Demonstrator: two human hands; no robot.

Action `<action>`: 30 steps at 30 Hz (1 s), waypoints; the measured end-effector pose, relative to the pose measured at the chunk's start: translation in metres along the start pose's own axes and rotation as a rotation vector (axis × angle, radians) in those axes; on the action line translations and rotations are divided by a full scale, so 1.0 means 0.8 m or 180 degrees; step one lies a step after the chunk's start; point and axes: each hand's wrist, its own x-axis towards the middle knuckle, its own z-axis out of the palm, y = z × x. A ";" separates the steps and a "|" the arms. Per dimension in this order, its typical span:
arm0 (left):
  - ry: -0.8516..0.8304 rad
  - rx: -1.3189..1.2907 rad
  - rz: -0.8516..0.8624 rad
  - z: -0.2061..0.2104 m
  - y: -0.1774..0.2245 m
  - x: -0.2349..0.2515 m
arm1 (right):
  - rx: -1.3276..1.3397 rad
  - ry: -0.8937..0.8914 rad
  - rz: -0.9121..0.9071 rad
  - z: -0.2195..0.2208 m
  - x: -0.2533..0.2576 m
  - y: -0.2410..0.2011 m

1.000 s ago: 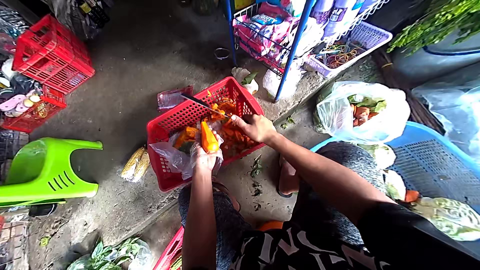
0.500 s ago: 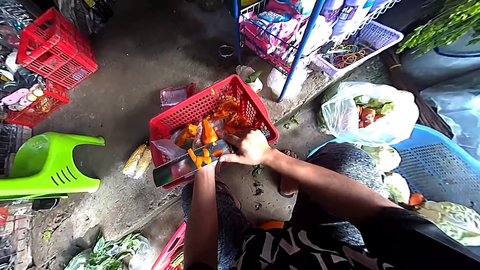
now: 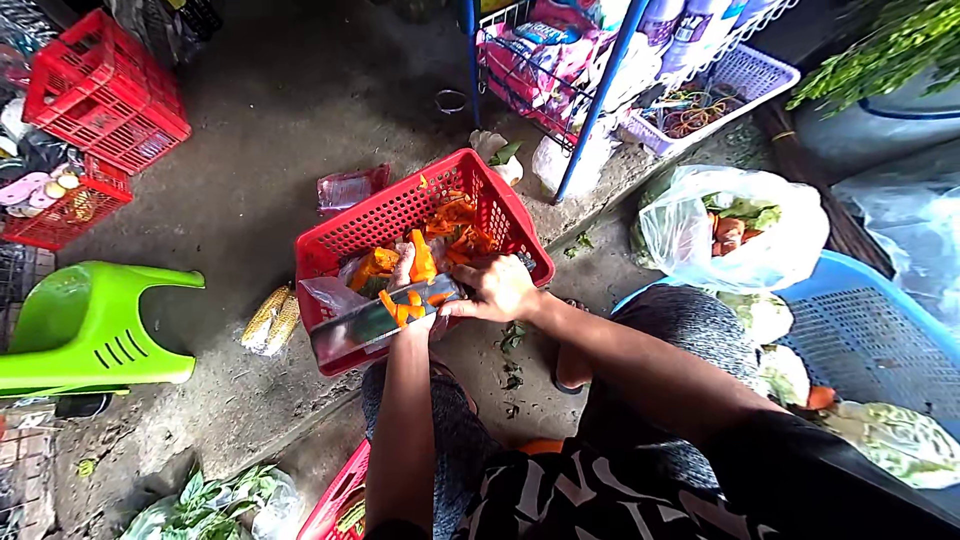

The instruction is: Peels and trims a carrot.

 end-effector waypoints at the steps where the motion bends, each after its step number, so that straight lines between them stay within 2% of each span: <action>1: 0.0020 -0.0128 -0.0066 -0.004 -0.004 0.003 | 0.0090 -0.0223 0.0205 -0.003 0.001 0.003; 4: 0.0125 -0.0387 -0.0004 -0.010 -0.010 0.005 | 0.0118 -0.0597 0.0629 -0.014 0.005 0.002; 6: -0.0054 -0.0363 0.0016 -0.011 -0.011 0.010 | 0.0120 -0.0566 0.0609 -0.018 0.004 -0.006; 8: 0.0118 -0.0297 0.0002 -0.006 -0.013 0.007 | 0.0214 -0.0642 0.0646 -0.017 0.004 -0.006; 10: 0.0465 -0.0094 -0.0083 0.003 -0.013 0.001 | 0.0238 -0.0845 0.0980 -0.015 0.008 0.008; 13: 0.0458 -0.0003 -0.0254 0.006 -0.010 0.005 | 0.0204 -0.0915 0.1564 -0.027 0.022 0.025; 17: 0.0483 -0.0133 -0.0020 0.011 -0.017 0.006 | 0.0285 -0.0956 0.1041 -0.035 0.014 -0.004; 19: 0.0521 -0.0228 -0.0190 0.012 -0.013 0.006 | 0.0328 -0.0903 0.1048 -0.027 0.014 0.004; 21: 0.0388 -0.0274 -0.0487 0.004 -0.012 0.006 | 0.0239 -0.0978 0.1433 -0.025 0.017 0.024; 24: -0.0281 -0.0264 -0.0771 0.002 -0.001 0.004 | 0.0202 -0.1053 0.2288 -0.039 0.034 0.056; 25: -0.0329 -0.0229 -0.0768 0.003 0.002 0.003 | 0.0211 -0.1043 0.2469 -0.043 0.038 0.060; 27: -0.0159 -0.0146 -0.0678 0.003 0.006 0.008 | 0.0400 -0.1029 0.2600 -0.056 0.041 0.050; 30: 0.0173 0.0041 -0.0482 0.004 0.008 0.014 | 0.0783 -0.0990 0.2502 -0.064 0.039 0.027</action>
